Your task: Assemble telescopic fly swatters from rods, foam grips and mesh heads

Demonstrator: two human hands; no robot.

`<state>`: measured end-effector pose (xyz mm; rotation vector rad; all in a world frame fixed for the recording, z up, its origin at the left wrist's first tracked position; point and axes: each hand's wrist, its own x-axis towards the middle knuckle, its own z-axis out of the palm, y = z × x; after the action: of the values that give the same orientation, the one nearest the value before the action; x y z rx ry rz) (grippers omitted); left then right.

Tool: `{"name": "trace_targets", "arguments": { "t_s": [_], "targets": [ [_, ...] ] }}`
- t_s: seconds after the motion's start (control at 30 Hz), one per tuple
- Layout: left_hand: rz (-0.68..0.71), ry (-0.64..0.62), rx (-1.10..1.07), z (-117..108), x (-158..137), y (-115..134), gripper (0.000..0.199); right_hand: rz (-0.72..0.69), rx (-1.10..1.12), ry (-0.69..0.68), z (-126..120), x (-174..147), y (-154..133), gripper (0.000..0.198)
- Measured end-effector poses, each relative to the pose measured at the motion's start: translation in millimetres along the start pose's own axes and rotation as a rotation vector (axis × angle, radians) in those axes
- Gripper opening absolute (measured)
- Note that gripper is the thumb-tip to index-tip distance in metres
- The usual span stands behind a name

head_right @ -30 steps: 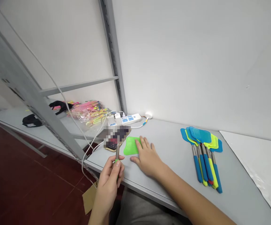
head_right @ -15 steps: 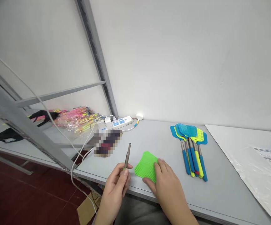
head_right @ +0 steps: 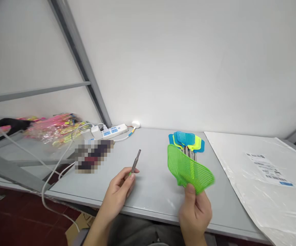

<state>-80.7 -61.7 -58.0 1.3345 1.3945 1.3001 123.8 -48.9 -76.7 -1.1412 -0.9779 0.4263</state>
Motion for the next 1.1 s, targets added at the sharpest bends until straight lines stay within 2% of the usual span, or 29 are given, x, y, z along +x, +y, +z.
{"name": "trace_targets", "arguments": {
  "t_s": [0.03, 0.07, 0.1, 0.17, 0.3, 0.57, 0.77, 1.1],
  "targets": [
    [0.005, -0.079, 0.034, -1, -2, 0, 0.039, 0.077, 0.157, 0.126, -4, -1, -1, 0.031],
    [0.013, -0.161, 0.071, -1, -4, 1, 0.037, 0.148, 0.294, 0.191, -6, -2, -2, 0.031],
    [0.025, -0.228, 0.110, -1, -5, 2, 0.035, 0.218, 0.399, 0.187, -7, -1, -3, 0.029],
    [0.048, -0.309, 0.192, 0, -6, 4, 0.031, 0.339, 0.496, 0.077, -8, 4, -2, 0.025],
    [0.070, -0.319, 0.328, 3, -4, 3, 0.032, 0.454, 0.512, -0.117, -7, 11, 2, 0.024],
    [0.106, -0.329, 0.388, 2, -3, -3, 0.033, 0.460, 0.493, -0.403, -8, 7, 9, 0.023],
    [0.132, -0.349, 0.400, 3, -3, -1, 0.033, 0.445, 0.542, -0.324, -9, 8, 5, 0.024],
    [0.141, -0.342, 0.389, 5, -4, 3, 0.034, 0.455, 0.447, -0.339, -7, 7, 11, 0.034]
  ]
}}
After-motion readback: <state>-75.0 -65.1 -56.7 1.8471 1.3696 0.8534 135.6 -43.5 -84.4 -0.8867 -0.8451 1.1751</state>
